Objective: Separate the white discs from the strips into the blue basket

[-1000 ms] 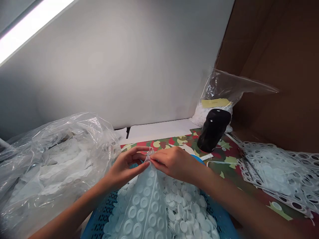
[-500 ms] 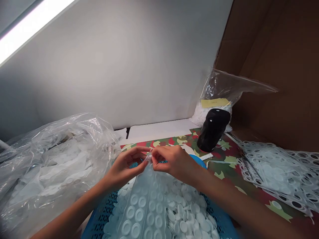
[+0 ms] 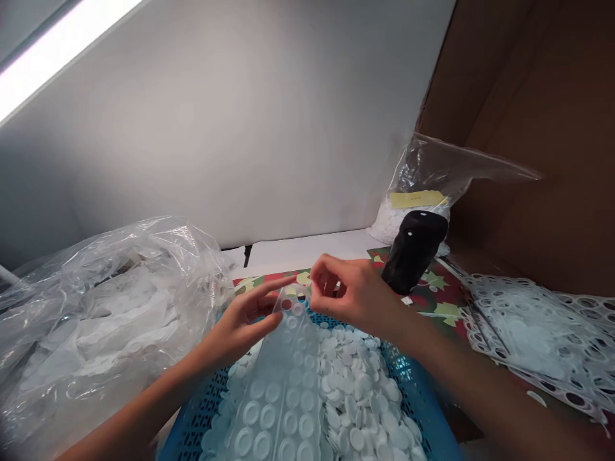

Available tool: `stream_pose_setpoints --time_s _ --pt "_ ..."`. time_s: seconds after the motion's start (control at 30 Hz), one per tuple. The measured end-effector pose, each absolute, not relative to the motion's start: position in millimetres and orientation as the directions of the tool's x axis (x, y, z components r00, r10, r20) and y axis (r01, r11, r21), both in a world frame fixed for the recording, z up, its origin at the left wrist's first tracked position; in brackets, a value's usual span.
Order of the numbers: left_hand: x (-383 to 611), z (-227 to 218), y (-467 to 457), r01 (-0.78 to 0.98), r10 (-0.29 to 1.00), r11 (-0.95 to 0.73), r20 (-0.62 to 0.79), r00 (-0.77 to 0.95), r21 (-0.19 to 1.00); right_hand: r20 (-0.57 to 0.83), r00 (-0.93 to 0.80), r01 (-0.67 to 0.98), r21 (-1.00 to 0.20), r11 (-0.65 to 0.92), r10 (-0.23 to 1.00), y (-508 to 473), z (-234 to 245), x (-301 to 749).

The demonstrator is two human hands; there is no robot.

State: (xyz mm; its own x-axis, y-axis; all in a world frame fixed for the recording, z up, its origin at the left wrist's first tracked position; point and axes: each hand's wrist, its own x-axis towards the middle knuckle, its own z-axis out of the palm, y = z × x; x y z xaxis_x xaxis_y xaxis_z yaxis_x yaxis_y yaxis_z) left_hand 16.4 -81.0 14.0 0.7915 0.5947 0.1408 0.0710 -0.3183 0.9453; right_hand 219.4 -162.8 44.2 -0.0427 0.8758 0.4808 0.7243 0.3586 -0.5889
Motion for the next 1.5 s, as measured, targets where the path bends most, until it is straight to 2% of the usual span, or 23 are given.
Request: stream_pose_setpoints --time_s 0.1,0.13,0.2,0.3,0.4,0.57,0.77,0.87,1.0,1.2,1.33,1.5 --pt "16 15 -80 0.092 0.592 -0.349 0.144 0.793 0.932 0.150 -0.394 0.769 -0.486 0.415 0.907 -171 51 225" --pt "16 15 -80 0.109 0.598 -0.361 0.140 0.789 0.926 0.066 -0.436 0.793 -0.444 0.418 0.897 -174 51 226" --pt "17 17 -80 0.150 0.608 -0.389 0.131 0.783 0.909 0.020 -0.434 0.837 -0.361 0.411 0.901 -177 50 224" --pt "18 19 -80 0.166 0.622 -0.429 0.156 0.768 0.888 0.104 -0.402 0.854 -0.317 0.413 0.910 -176 47 218" --pt "19 17 -81 0.106 0.619 -0.421 0.201 0.759 0.901 0.250 -0.342 0.857 -0.313 0.410 0.906 -172 42 212" --pt "21 11 -81 -0.024 0.593 -0.355 0.245 0.767 0.935 0.483 -0.311 0.870 -0.202 0.450 0.818 -163 30 209" --pt "21 10 -81 -0.008 0.605 -0.353 0.234 0.761 0.936 0.605 -0.393 0.870 0.000 0.493 0.692 -160 22 210" --pt "21 8 -81 -0.035 0.579 -0.372 0.261 0.773 0.928 0.623 -0.406 0.877 0.060 0.476 0.669 -161 22 208" --pt "22 6 -82 -0.078 0.542 -0.395 0.301 0.785 0.915 0.606 -0.366 0.904 0.050 0.425 0.706 -164 22 204" --pt "20 6 -81 -0.068 0.508 -0.454 0.321 0.799 0.888 0.660 -0.208 0.948 -0.044 0.314 0.722 -168 21 195" --pt "18 8 -81 -0.008 0.505 -0.523 0.317 0.803 0.853 0.695 -0.227 0.940 -0.027 0.340 0.682 -168 17 195" --pt "17 12 -81 0.023 0.520 -0.477 0.261 0.813 0.878 0.697 -0.207 0.932 -0.072 0.354 0.686 -167 17 198"
